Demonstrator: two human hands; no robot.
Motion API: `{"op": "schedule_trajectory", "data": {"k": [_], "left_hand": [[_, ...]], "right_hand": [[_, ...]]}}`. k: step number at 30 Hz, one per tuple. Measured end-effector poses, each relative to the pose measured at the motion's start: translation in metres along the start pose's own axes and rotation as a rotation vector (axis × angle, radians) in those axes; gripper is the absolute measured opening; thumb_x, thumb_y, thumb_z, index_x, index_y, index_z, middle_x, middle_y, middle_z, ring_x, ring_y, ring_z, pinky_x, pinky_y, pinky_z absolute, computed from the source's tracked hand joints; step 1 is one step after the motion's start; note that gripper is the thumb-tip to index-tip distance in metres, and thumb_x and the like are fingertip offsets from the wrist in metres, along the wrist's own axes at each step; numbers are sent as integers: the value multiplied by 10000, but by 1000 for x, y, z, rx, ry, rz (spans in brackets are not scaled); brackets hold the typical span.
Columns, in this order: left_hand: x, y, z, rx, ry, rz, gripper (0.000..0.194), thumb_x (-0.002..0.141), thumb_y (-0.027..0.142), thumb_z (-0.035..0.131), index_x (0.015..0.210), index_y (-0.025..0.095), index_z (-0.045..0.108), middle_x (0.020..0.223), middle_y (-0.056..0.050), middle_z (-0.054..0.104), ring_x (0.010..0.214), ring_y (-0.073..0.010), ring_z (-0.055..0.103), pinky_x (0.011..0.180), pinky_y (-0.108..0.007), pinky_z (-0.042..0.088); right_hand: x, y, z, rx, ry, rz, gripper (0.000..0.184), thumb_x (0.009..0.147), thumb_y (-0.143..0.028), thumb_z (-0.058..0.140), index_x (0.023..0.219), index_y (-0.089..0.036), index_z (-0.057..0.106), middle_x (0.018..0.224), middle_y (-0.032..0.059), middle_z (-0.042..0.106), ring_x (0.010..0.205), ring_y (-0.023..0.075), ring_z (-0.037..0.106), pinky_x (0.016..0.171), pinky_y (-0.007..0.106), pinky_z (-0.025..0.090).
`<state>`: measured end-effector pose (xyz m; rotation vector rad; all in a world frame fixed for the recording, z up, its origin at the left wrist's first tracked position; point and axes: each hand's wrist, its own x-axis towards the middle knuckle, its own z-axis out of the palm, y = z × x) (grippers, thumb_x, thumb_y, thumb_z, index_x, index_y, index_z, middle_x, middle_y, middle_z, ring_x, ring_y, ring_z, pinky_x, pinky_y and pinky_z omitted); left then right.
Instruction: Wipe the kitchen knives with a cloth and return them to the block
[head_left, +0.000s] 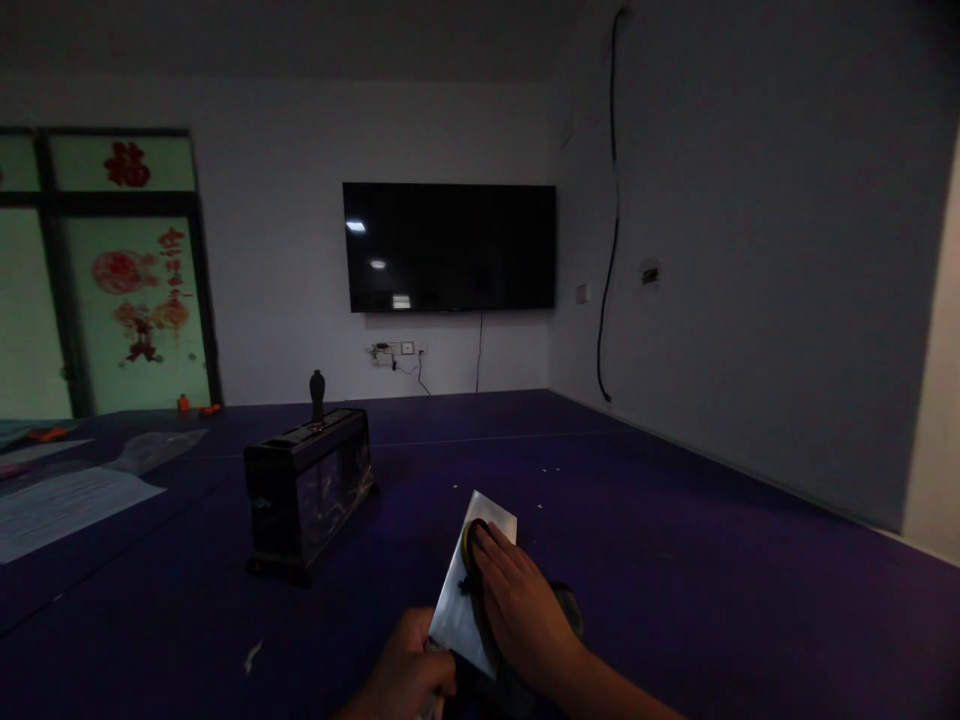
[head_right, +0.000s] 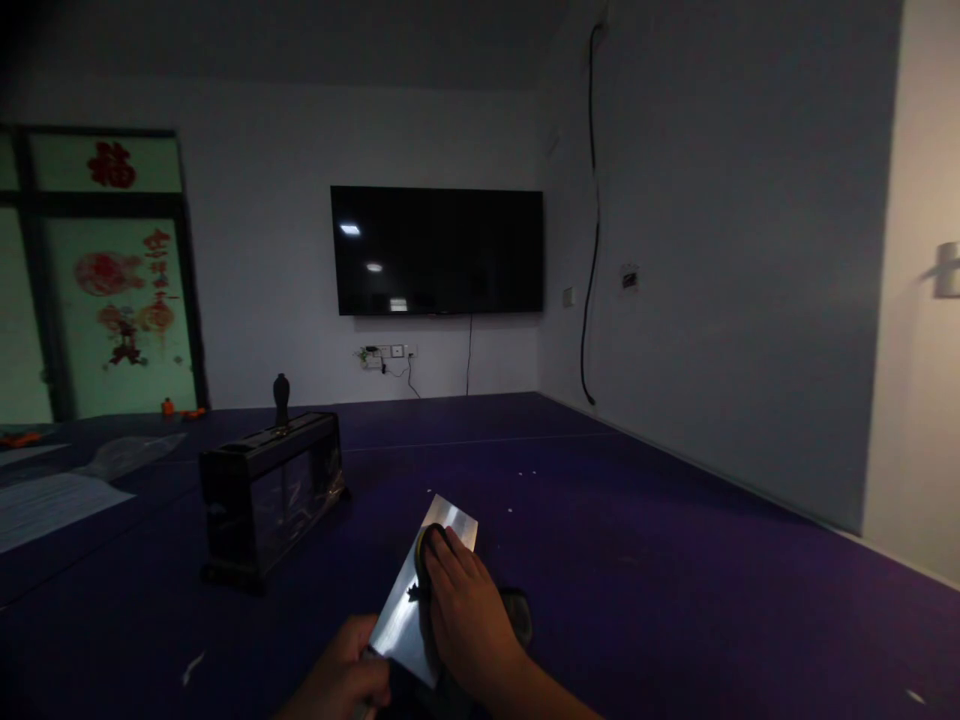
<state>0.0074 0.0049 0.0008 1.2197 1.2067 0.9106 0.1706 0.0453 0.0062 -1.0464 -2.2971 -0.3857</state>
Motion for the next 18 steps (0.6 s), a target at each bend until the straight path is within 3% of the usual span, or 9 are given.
{"op": "schedule_trajectory", "data": {"k": [5,12,18], "left_hand": [[1,-3,-2,-25,35,-26,260,482,32,433,700,148,515,412,70,466,313,-69,353,351,-190,221],[-2,-3,-1,-84,36,47,193,476,42,456,630,151,498,433,78,457,315,-39,328,356,-175,210],[-2,2,-1,-1,53,-106,204,500,74,413,666,178,469,311,91,395,251,-74,324,323,-179,213]], "right_hand": [[0,1,1,-1,2,-13,548,735,-57,368,1280,-113,383,1353,78,356,1261,237,249,973,398,357],[0,-1,0,-7,36,-11,542,735,-45,360,1272,-112,394,1342,78,374,1257,230,262,977,395,353],[-1,-2,1,-6,51,26,524,748,-71,361,1268,-123,403,1317,81,408,1236,241,305,943,408,385]]}}
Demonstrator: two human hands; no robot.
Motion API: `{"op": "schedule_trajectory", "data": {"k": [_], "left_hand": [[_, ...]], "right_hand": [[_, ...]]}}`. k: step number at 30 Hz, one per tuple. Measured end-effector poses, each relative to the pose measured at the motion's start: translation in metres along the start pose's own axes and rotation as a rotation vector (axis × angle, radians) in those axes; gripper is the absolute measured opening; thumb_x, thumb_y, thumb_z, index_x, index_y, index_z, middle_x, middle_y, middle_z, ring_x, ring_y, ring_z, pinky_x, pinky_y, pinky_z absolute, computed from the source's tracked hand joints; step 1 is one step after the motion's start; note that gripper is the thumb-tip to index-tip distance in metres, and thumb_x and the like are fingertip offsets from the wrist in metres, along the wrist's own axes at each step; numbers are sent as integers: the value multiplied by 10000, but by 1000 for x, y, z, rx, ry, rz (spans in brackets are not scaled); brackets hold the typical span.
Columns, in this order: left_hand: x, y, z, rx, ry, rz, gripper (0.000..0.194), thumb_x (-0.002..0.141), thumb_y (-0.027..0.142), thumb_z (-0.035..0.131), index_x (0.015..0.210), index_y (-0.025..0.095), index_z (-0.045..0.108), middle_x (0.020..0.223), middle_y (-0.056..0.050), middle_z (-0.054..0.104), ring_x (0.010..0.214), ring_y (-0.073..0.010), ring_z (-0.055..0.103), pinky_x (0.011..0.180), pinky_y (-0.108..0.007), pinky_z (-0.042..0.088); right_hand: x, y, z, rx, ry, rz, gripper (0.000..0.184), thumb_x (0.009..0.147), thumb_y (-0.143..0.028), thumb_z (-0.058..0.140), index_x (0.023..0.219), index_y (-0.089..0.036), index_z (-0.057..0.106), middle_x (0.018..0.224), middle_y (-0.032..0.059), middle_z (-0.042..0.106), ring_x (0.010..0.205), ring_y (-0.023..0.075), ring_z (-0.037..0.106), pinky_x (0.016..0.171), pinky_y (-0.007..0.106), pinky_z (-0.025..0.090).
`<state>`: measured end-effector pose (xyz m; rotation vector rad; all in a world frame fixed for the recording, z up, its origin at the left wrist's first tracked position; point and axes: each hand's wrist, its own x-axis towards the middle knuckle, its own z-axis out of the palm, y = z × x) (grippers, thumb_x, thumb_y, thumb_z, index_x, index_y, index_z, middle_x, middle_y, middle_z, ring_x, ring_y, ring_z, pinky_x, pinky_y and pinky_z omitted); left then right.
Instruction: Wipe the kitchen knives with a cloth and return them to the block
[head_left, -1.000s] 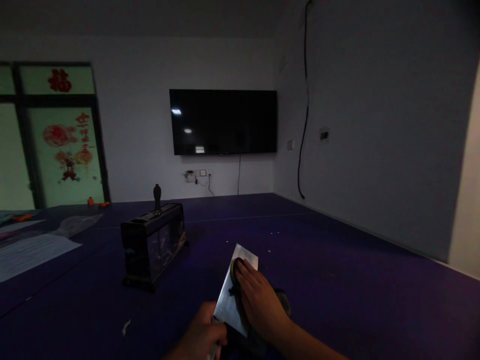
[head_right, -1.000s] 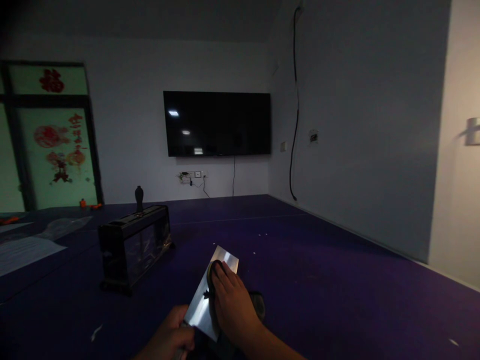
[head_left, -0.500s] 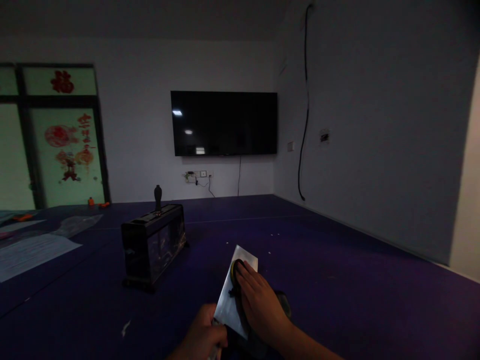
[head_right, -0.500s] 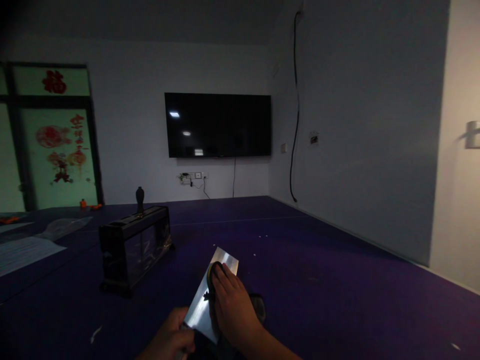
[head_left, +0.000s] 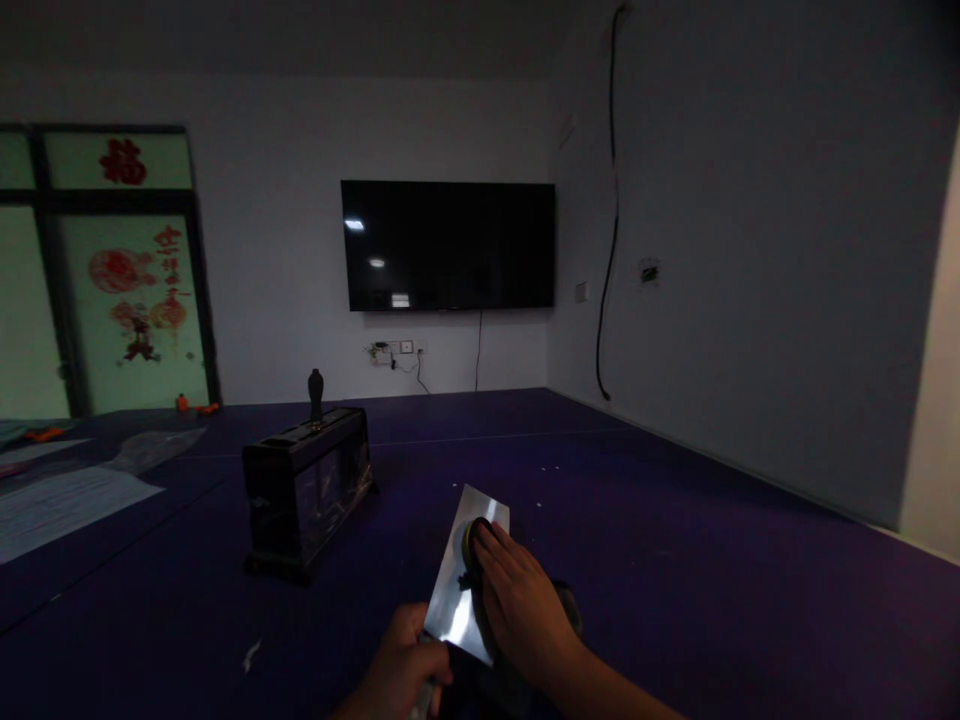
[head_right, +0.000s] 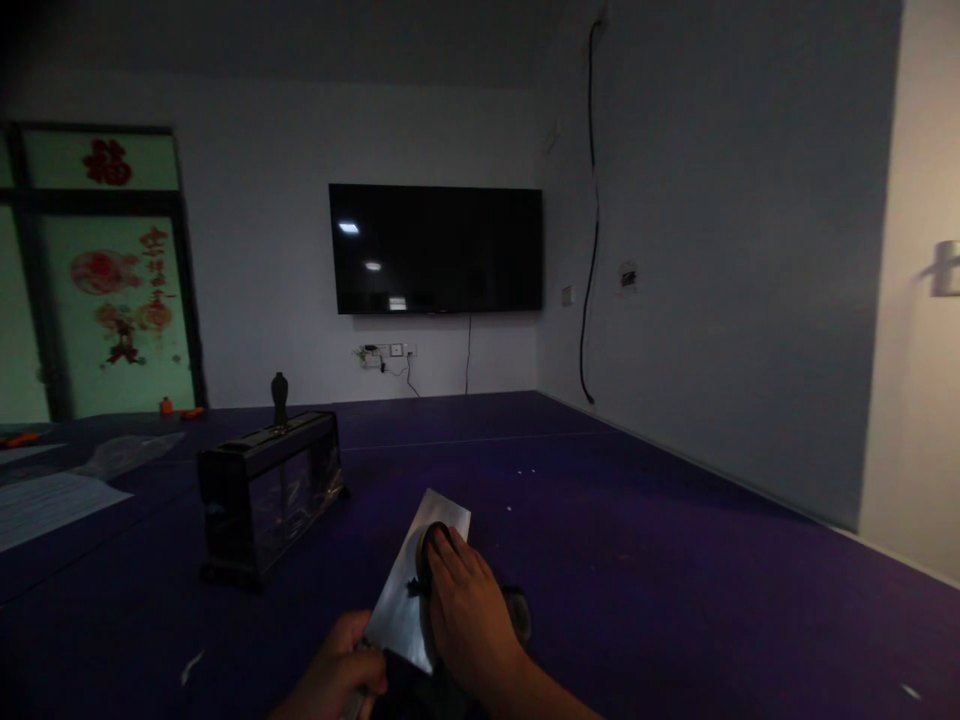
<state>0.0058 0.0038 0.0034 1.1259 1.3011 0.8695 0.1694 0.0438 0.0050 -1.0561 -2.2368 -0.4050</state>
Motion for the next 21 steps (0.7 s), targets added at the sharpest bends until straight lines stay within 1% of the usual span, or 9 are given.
{"op": "schedule_trajectory", "data": {"k": [2,4,9,14,17,21], "left_hand": [[-1,0,0,-40,32,31,221,517,91,417,711,180,473,316,101,388,242,-71,316,320,-176,215],[-1,-1,0,-74,33,54,227,518,102,432,727,180,474,329,105,395,239,-67,311,316,-174,214],[4,-3,-1,-26,-19,53,218,487,87,430,680,176,477,296,102,369,233,-78,320,301,-182,200],[7,-6,-3,-35,-31,90,215,487,92,434,680,168,493,349,86,438,257,-70,348,318,-180,223],[6,-5,-2,-16,-31,82,198,469,79,429,637,168,486,341,83,434,261,-64,334,320,-179,214],[4,-5,1,-53,-13,106,200,466,74,422,633,160,492,360,90,421,268,-52,311,324,-176,199]], "right_hand": [[0,0,0,-5,-11,8,513,753,-84,370,1263,-118,411,1313,85,413,1229,248,317,940,407,386],[0,0,0,-8,-18,15,509,754,-85,369,1260,-119,416,1309,85,420,1225,248,325,940,403,385],[0,0,1,-11,-32,27,499,752,-91,370,1246,-121,436,1301,82,432,1218,248,337,944,394,381],[0,1,1,-5,-37,32,490,751,-93,377,1236,-114,448,1305,84,426,1212,251,346,952,397,374],[0,1,1,2,-35,38,479,753,-94,381,1224,-114,461,1304,89,426,1214,249,344,953,403,371],[-1,1,2,8,-25,49,482,747,-86,382,1221,-110,463,1307,93,421,1217,253,336,951,413,372]]}}
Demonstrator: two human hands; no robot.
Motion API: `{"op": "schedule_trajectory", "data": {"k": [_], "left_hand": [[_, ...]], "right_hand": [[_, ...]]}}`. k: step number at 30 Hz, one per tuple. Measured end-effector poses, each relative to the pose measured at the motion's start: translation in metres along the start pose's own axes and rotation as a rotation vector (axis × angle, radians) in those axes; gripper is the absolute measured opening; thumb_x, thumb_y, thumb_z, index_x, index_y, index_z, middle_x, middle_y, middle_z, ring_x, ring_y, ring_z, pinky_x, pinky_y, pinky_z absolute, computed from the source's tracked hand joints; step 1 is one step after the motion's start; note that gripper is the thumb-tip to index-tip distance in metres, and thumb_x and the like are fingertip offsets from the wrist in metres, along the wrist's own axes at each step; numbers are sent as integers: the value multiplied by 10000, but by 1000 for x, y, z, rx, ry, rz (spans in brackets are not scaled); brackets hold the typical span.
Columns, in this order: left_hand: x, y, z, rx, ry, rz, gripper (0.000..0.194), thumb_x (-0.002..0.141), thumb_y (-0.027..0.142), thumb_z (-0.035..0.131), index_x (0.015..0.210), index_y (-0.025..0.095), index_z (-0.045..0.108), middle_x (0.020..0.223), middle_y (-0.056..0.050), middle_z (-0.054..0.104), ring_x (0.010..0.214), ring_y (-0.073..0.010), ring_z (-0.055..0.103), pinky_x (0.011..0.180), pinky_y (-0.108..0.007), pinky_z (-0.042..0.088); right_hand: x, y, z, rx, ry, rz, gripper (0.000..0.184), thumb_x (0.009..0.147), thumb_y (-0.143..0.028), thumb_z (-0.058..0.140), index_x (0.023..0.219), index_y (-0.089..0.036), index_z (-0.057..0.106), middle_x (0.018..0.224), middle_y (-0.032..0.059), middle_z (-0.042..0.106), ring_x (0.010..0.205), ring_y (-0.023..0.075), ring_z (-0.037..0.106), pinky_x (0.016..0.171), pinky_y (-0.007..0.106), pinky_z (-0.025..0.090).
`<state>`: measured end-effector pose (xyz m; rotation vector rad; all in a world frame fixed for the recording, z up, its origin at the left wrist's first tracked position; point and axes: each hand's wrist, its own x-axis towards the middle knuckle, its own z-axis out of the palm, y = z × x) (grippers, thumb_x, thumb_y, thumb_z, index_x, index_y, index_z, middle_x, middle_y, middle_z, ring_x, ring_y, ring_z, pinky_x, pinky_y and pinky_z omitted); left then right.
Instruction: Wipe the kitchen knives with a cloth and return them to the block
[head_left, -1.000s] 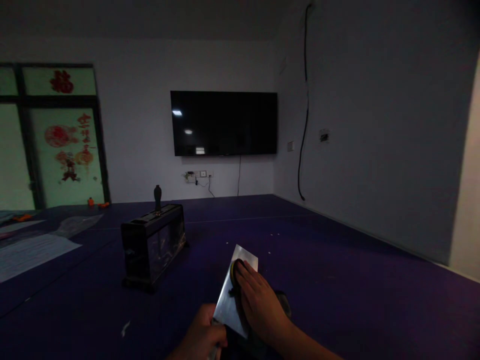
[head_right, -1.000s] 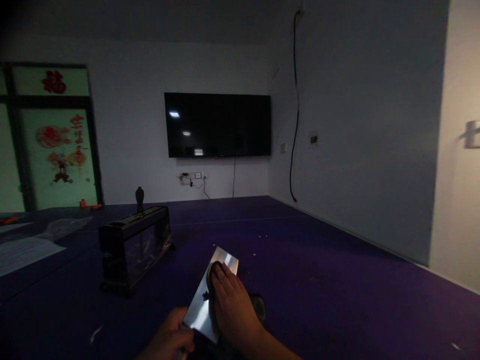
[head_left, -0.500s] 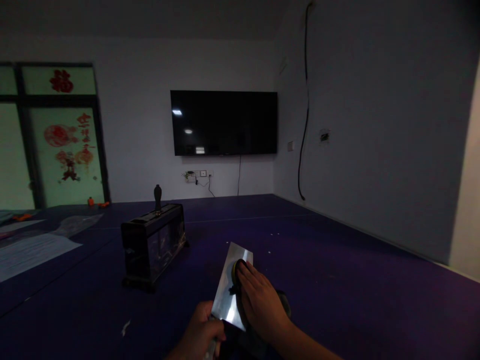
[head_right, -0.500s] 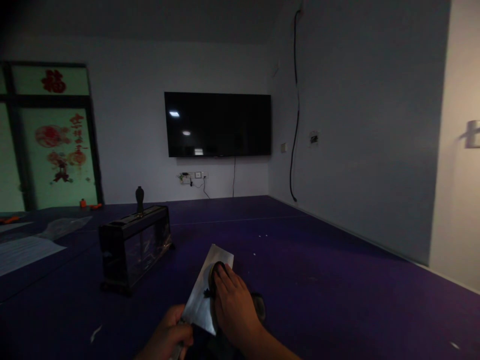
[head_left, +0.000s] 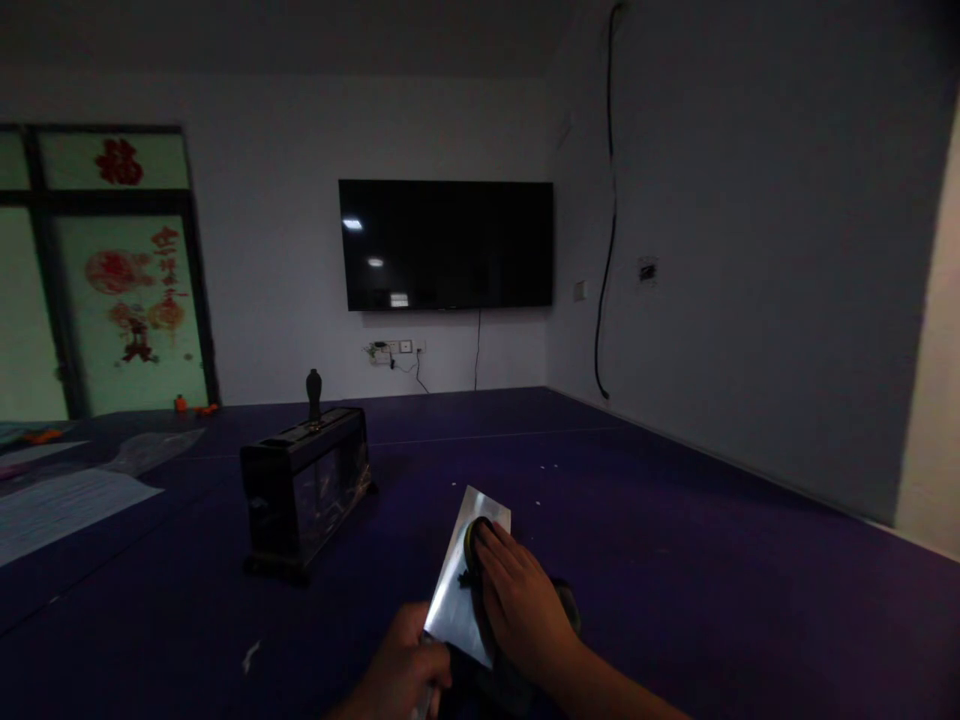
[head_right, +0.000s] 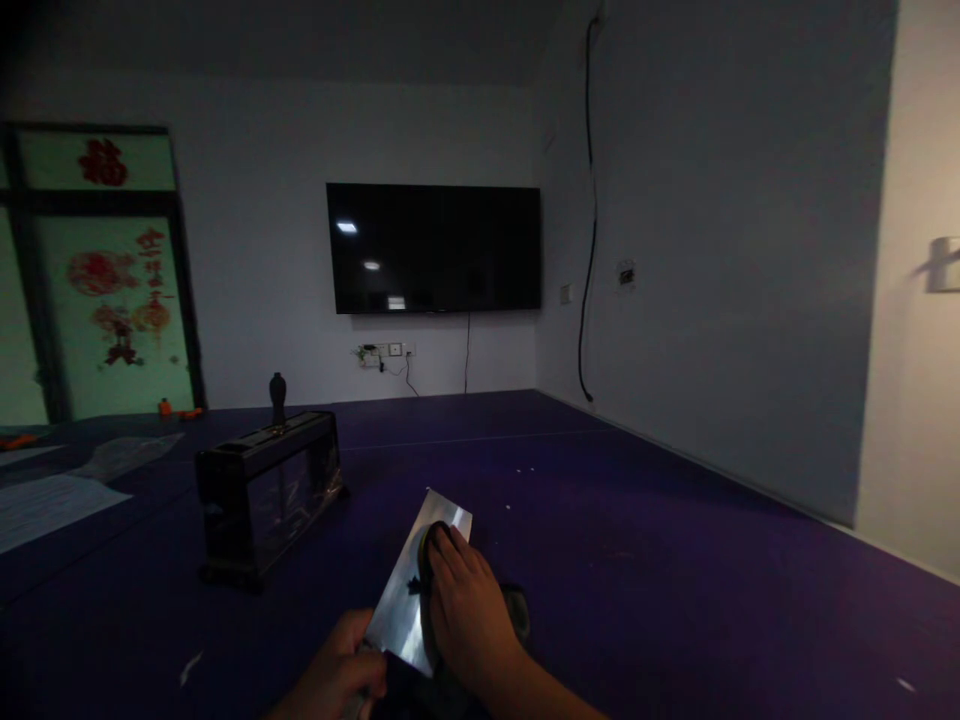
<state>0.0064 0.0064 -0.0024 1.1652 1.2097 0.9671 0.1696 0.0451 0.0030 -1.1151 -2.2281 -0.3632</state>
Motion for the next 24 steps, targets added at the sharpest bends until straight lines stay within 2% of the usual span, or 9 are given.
{"op": "schedule_trajectory", "data": {"k": [7,11,15,24], "left_hand": [[0,-2,-1,9,-42,41,167,470,59,455,607,146,493,398,82,425,278,-42,307,326,-181,193],[-1,1,-1,33,-52,2,201,469,66,440,640,153,500,387,80,434,273,-54,324,320,-179,203],[-2,5,0,64,-76,-14,155,457,65,434,571,153,491,367,76,420,262,-52,323,310,-177,195],[-4,-2,1,18,-30,67,151,475,71,441,589,144,509,388,68,440,272,-41,317,324,-175,182]], "right_hand": [[-1,1,1,4,8,-10,480,755,-101,384,1230,-118,453,1317,85,409,1225,254,322,950,410,373],[0,2,3,1,6,-14,483,754,-107,386,1234,-119,448,1321,86,404,1226,255,320,950,413,372],[0,1,2,10,-6,-11,491,750,-98,381,1237,-118,444,1323,84,401,1227,252,319,948,411,373],[0,2,3,25,-3,-4,491,756,-101,375,1242,-129,441,1323,80,403,1239,239,300,966,402,353]]}}
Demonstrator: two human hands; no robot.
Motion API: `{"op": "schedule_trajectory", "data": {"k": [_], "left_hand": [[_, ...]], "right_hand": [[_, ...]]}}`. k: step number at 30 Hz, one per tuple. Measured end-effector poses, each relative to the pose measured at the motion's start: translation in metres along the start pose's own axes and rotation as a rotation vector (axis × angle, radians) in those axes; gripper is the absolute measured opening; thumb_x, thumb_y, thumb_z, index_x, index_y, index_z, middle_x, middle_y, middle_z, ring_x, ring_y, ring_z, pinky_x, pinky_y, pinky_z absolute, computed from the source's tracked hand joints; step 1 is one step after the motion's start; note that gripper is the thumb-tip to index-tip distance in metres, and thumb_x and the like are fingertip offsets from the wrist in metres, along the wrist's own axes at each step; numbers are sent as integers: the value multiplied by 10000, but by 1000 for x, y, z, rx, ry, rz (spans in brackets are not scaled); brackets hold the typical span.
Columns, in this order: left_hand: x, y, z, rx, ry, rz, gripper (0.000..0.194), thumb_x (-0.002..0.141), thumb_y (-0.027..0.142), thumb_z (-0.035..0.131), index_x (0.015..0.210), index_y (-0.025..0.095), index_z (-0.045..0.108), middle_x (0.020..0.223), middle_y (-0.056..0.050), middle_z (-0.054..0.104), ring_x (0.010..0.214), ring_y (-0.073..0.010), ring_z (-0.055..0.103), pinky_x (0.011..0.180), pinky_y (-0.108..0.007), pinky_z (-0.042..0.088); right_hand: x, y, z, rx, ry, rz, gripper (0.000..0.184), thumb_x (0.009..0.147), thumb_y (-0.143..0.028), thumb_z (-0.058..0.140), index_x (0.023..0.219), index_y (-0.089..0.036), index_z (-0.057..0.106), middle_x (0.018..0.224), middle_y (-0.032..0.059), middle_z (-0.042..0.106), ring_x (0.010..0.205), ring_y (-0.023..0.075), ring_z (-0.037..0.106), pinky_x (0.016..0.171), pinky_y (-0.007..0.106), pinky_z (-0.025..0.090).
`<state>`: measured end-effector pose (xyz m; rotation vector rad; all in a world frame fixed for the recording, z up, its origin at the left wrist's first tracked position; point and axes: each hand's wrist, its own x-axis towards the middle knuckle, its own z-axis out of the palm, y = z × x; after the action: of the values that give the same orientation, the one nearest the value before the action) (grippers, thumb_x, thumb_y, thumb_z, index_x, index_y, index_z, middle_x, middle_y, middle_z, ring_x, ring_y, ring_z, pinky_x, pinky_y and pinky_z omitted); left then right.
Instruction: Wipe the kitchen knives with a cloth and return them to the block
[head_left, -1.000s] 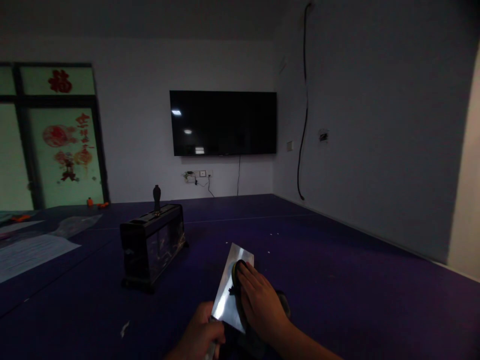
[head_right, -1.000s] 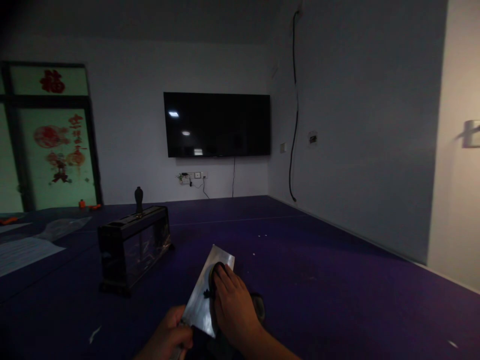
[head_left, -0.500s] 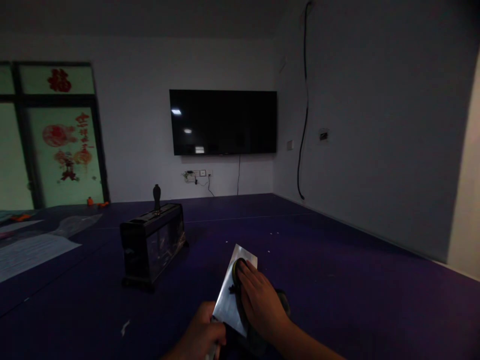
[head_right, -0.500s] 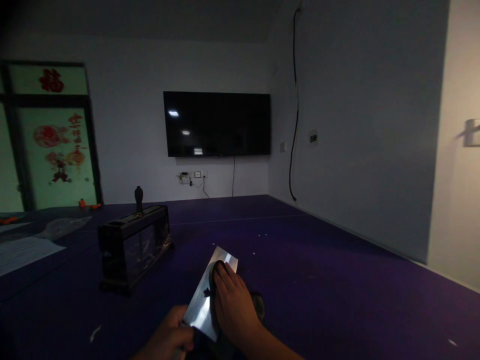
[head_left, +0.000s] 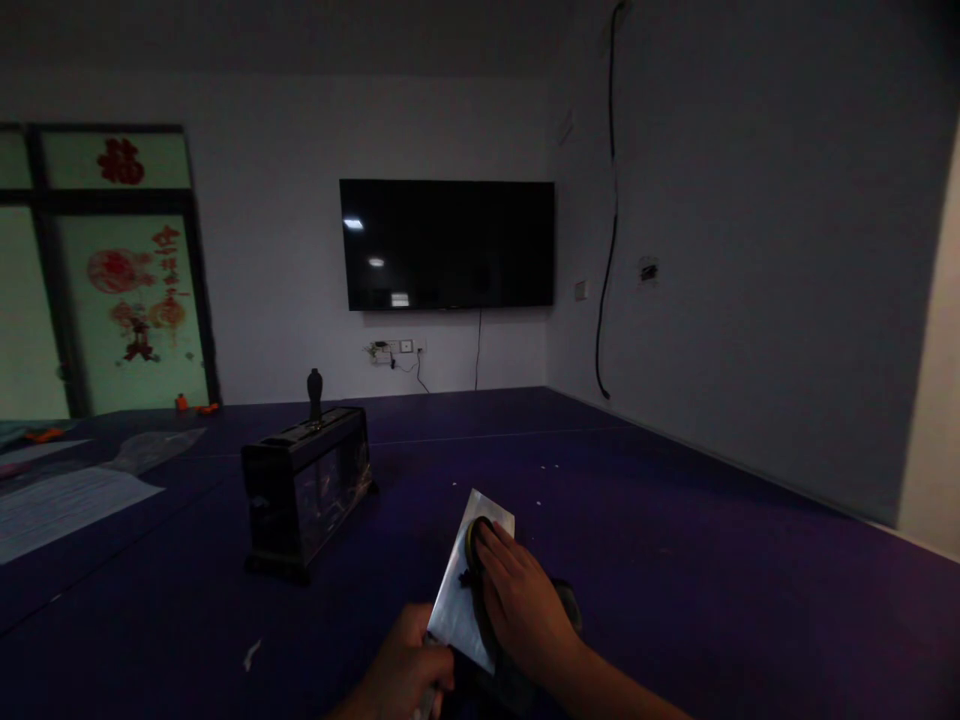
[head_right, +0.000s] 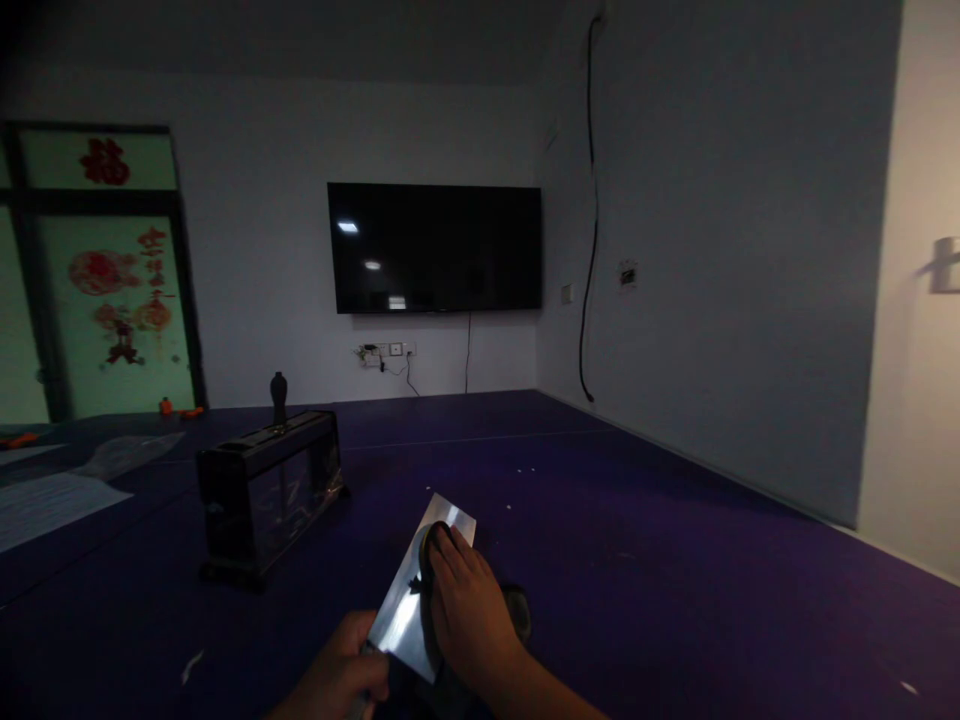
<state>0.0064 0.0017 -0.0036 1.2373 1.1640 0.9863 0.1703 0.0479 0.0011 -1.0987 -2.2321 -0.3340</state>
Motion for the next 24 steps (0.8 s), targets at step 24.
{"op": "schedule_trajectory", "data": {"k": [24], "left_hand": [[2,-1,1,33,9,20,145,459,106,440,588,157,482,379,82,406,266,-48,308,313,-179,189]], "right_hand": [[1,1,0,14,-29,-6,505,758,-97,373,1260,-118,415,1330,86,390,1236,244,304,973,409,352]]}}
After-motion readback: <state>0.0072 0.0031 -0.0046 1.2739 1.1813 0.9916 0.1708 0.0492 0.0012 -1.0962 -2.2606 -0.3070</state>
